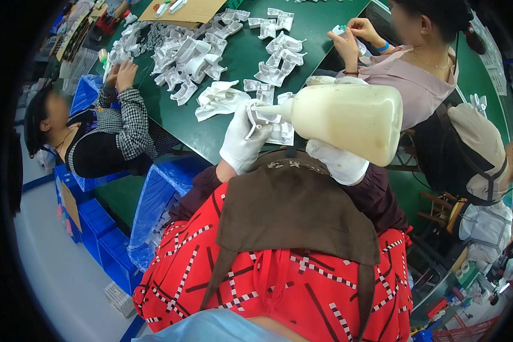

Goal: Applying glue to small white plastic components and assembling them at a factory workbench.

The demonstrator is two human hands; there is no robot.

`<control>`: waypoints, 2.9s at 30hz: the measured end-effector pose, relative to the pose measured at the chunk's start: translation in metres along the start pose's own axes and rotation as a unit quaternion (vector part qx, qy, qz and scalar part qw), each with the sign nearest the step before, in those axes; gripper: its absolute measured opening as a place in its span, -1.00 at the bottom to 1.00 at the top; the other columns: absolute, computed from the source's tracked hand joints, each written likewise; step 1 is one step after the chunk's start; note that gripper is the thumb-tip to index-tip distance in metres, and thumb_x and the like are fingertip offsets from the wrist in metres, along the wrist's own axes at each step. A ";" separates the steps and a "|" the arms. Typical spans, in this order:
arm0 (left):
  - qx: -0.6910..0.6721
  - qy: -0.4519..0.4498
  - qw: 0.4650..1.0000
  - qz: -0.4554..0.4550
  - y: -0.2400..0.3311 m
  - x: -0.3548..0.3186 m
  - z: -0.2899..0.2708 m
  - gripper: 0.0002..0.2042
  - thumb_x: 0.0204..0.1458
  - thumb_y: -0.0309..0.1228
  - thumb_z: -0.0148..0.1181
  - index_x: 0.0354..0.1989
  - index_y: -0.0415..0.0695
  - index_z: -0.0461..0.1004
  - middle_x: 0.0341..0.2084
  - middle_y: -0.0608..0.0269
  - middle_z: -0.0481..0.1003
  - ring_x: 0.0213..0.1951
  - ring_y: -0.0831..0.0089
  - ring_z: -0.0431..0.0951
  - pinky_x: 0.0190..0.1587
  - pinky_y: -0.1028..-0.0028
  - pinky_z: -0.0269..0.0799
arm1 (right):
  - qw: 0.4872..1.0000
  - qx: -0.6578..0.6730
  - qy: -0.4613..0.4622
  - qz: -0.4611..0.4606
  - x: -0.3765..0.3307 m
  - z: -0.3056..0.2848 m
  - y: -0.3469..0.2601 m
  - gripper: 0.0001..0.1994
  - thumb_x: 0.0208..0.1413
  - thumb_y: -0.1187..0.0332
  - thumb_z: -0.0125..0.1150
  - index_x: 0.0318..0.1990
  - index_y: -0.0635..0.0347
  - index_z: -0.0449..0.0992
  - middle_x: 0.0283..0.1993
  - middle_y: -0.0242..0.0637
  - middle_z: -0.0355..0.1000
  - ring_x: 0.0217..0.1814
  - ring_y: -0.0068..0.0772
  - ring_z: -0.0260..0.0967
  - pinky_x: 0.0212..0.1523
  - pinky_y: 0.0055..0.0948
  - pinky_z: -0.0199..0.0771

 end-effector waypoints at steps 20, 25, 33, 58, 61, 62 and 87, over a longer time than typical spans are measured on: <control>-0.351 0.022 0.903 -0.249 -0.240 -0.010 -0.079 -0.77 -0.08 -0.48 0.01 -0.20 -0.15 0.30 -0.36 0.26 0.43 -0.41 0.49 0.45 -0.43 0.52 0.37 | 0.959 0.155 0.236 -0.026 -0.013 -0.093 -0.028 -0.42 -0.04 0.04 0.03 0.06 0.21 0.10 0.04 -0.12 0.15 0.06 -0.12 0.12 -0.02 -0.08 0.18; -0.143 -0.004 0.930 -0.339 -0.246 0.001 -0.091 -0.71 -0.14 -0.44 0.06 -0.17 -0.14 0.33 -0.43 0.27 0.43 -0.44 0.54 0.44 -0.46 0.57 0.35 | 0.954 0.168 0.246 -0.024 -0.009 -0.098 -0.025 -0.41 -0.04 0.04 0.03 0.06 0.24 0.09 0.03 -0.02 0.16 -0.01 -0.14 0.20 0.00 -0.11 0.19; 0.406 -0.049 0.896 -0.173 -0.187 0.060 -0.113 -0.66 -0.28 -0.36 0.15 -0.24 -0.17 0.42 -0.36 0.07 0.45 -0.29 0.27 0.44 -0.22 0.47 0.32 | 0.956 0.179 0.233 -0.018 -0.006 -0.098 -0.028 -0.39 -0.03 0.05 0.01 0.08 0.28 0.06 0.05 0.05 0.13 -0.01 -0.12 0.21 0.04 -0.13 0.18; -0.187 0.145 0.964 -0.123 -0.133 0.146 -0.204 -0.75 -0.03 -0.35 -0.01 -0.16 -0.15 0.27 -0.43 0.24 0.41 -0.51 0.44 0.42 -0.50 0.44 0.38 | 0.951 0.163 0.256 -0.055 -0.019 -0.100 -0.043 -0.44 -0.03 0.04 -0.01 0.04 0.24 0.13 0.01 -0.17 0.18 0.11 -0.12 0.08 0.00 -0.08 0.24; -0.186 0.190 0.963 -0.053 -0.101 0.135 -0.204 -0.76 -0.02 -0.38 -0.02 -0.17 -0.15 0.24 -0.43 0.21 0.41 -0.52 0.45 0.41 -0.52 0.48 0.37 | 0.945 0.138 0.292 -0.055 -0.023 -0.102 -0.046 -0.37 -0.07 0.01 0.04 0.05 0.29 0.10 0.03 -0.02 0.15 -0.02 -0.15 0.21 0.04 -0.11 0.17; -0.227 0.183 0.956 -0.036 -0.090 0.128 -0.199 -0.81 -0.03 -0.39 -0.02 -0.25 -0.17 0.28 -0.48 0.23 0.42 -0.59 0.49 0.42 -0.58 0.56 0.34 | 0.946 0.144 0.285 -0.056 -0.023 -0.101 -0.047 -0.37 -0.08 0.01 0.04 0.05 0.29 0.10 0.03 -0.03 0.15 -0.02 -0.16 0.21 0.04 -0.11 0.17; -0.100 -0.283 0.937 -0.177 -0.078 -0.017 0.052 -0.55 -0.08 -0.20 0.01 -0.05 -0.21 0.22 -0.40 0.23 0.37 -0.47 0.63 0.36 -0.48 0.65 0.31 | 0.928 0.145 0.329 -0.098 -0.049 -0.119 -0.062 -0.40 -0.13 0.00 0.11 0.04 0.09 0.14 0.01 -0.27 0.13 0.09 -0.18 0.07 -0.06 -0.10 0.19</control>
Point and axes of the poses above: each hand's wrist, its own x-axis towards the middle knuckle, its own z-axis out of the palm, y = z × x, the point moved 9 cm from there along x, towards the middle knuckle
